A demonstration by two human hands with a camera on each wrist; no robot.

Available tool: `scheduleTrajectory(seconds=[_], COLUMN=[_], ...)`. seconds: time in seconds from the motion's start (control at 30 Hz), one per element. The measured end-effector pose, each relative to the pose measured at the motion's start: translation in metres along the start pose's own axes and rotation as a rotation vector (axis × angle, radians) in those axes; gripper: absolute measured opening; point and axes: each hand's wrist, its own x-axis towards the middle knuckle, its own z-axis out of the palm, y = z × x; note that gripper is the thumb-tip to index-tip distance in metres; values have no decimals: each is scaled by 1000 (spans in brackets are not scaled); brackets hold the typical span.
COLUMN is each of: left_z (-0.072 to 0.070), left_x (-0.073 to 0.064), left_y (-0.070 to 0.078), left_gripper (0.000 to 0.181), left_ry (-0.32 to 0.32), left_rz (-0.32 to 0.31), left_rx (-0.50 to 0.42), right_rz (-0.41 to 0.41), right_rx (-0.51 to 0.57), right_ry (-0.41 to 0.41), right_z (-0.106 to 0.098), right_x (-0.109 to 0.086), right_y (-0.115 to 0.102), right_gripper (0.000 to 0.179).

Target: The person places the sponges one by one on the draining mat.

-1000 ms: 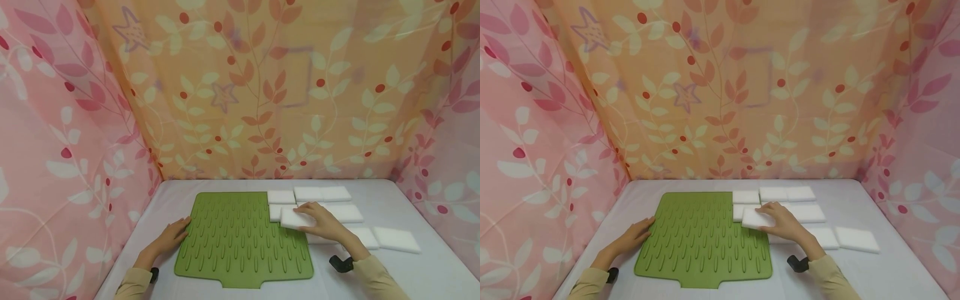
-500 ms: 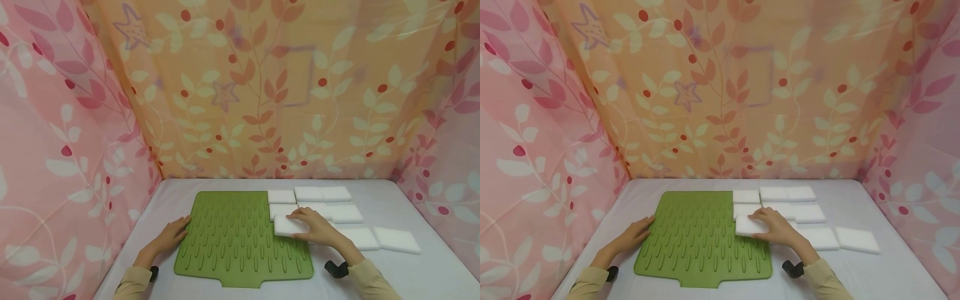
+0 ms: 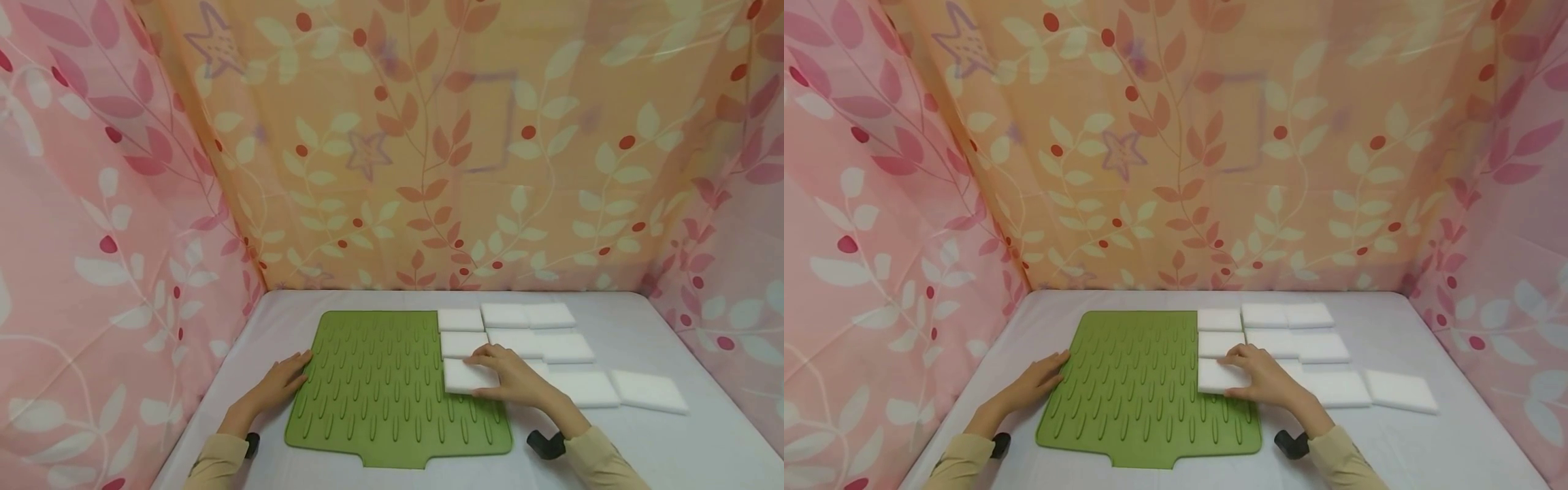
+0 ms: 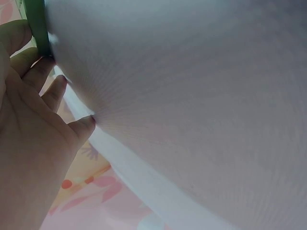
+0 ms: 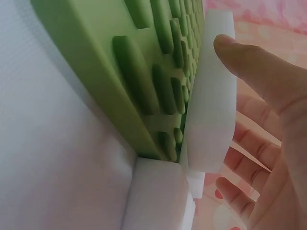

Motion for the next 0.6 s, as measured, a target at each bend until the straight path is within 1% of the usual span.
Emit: scheduleTrajectory(seconds=[0.23,0.33,0.6], left_z=[-1,-2,-1], left_x=[0,0,1], left_y=[1,1,1], left_gripper=[51,51,52], left_ry=[25,26,-12], left_rz=[29,31,-4], left_rx=[4,9,1], right_rz=[-8,-9,0], right_rx=[-36,-44,-57], right_ry=[12,21,23], right_z=[3,5,10], right_x=[-1,-1,0], right_y=[1,2,3], right_gripper=[53,54,56])
